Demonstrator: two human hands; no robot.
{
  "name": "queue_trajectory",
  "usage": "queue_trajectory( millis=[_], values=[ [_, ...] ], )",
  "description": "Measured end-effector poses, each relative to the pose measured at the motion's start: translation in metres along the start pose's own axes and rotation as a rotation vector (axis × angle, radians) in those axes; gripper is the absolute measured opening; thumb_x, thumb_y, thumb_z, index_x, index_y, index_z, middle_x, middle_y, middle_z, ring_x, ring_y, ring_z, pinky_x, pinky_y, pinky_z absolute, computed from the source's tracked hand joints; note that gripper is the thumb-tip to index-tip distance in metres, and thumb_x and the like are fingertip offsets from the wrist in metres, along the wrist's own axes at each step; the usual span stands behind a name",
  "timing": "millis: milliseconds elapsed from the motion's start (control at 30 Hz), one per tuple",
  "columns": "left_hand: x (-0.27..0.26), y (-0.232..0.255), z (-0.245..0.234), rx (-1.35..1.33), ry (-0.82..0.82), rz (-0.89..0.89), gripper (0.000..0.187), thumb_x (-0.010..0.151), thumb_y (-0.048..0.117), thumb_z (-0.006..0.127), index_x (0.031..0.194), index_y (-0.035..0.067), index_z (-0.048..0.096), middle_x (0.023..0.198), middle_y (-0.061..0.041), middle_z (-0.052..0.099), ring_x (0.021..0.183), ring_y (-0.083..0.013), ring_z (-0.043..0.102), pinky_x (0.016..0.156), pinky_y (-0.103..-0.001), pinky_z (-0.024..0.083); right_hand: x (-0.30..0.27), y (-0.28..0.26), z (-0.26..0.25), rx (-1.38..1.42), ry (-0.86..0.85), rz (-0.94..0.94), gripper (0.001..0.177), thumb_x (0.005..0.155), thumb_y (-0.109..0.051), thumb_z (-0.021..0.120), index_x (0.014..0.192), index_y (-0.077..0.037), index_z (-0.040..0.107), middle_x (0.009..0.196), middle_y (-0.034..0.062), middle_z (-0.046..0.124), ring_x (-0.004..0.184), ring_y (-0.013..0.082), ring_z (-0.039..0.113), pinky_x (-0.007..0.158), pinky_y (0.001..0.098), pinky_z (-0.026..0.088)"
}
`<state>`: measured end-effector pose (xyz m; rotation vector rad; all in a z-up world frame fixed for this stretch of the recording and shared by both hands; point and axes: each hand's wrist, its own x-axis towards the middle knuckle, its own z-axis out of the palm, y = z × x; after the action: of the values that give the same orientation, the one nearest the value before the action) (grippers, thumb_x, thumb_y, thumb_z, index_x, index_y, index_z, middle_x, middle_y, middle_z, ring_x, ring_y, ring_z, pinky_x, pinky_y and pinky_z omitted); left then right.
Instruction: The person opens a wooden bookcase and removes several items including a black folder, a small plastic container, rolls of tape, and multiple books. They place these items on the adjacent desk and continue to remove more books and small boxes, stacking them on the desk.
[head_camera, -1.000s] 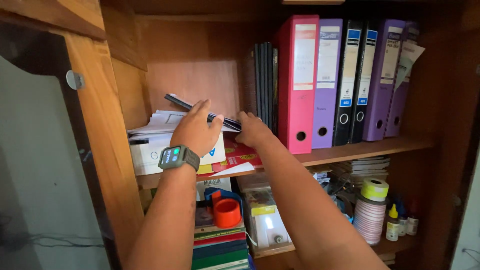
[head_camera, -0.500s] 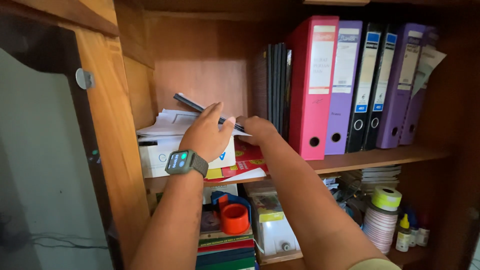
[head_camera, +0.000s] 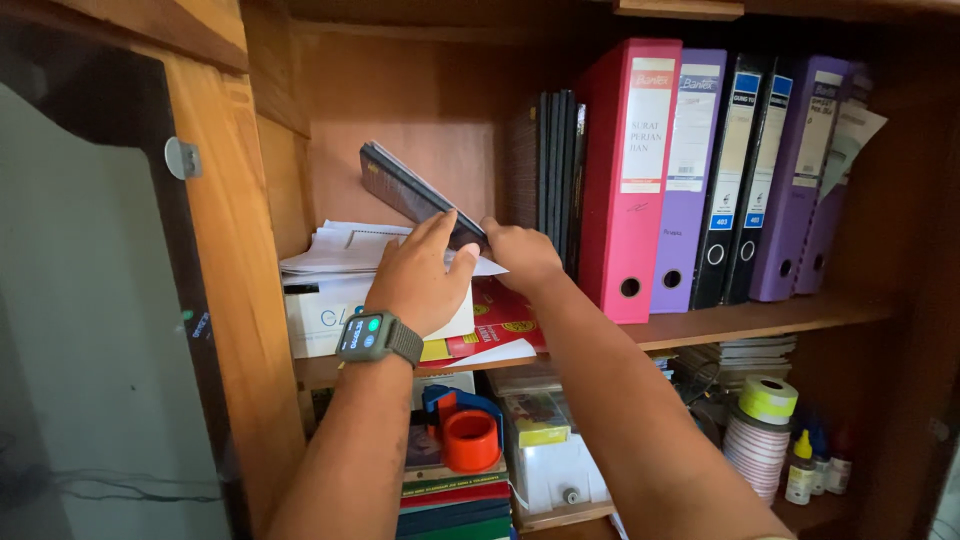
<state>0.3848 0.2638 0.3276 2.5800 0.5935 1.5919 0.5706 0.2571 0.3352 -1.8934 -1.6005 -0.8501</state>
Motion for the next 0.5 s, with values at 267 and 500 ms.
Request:
queue_trajectory(
  millis=[267, 500],
  values=[
    [-0.003, -0.004, 0.005, -0.003, 0.008, 0.007, 0.057, 0.087, 0.037, 0.046, 0.134, 0.006, 0.043, 0.140, -0.012, 0.043, 0.129, -0.0269, 0.038, 0.109, -0.050, 0.016, -0.021, 0.005, -0.031, 0.026, 0.244, -0.092, 0.024, 0.082, -0.022, 0.060, 0.097, -0.006, 0.051, 0.075, 0.0169, 0.065, 0.071, 0.0377, 0.063, 0.063, 0.0489, 0.048],
    [-0.002, 0.022, 0.007, -0.042, 0.065, -0.036, 0.058, 0.089, 0.038, 0.045, 0.137, 0.006, 0.041, 0.138, -0.015, 0.045, 0.128, -0.0275, 0.042, 0.110, -0.050, 0.014, -0.059, -0.005, -0.084, 0.045, 0.352, -0.022, 0.024, 0.081, -0.021, 0.061, 0.099, -0.008, 0.052, 0.070, 0.0151, 0.064, 0.067, 0.0367, 0.062, 0.059, 0.0487, 0.046]
  ],
)
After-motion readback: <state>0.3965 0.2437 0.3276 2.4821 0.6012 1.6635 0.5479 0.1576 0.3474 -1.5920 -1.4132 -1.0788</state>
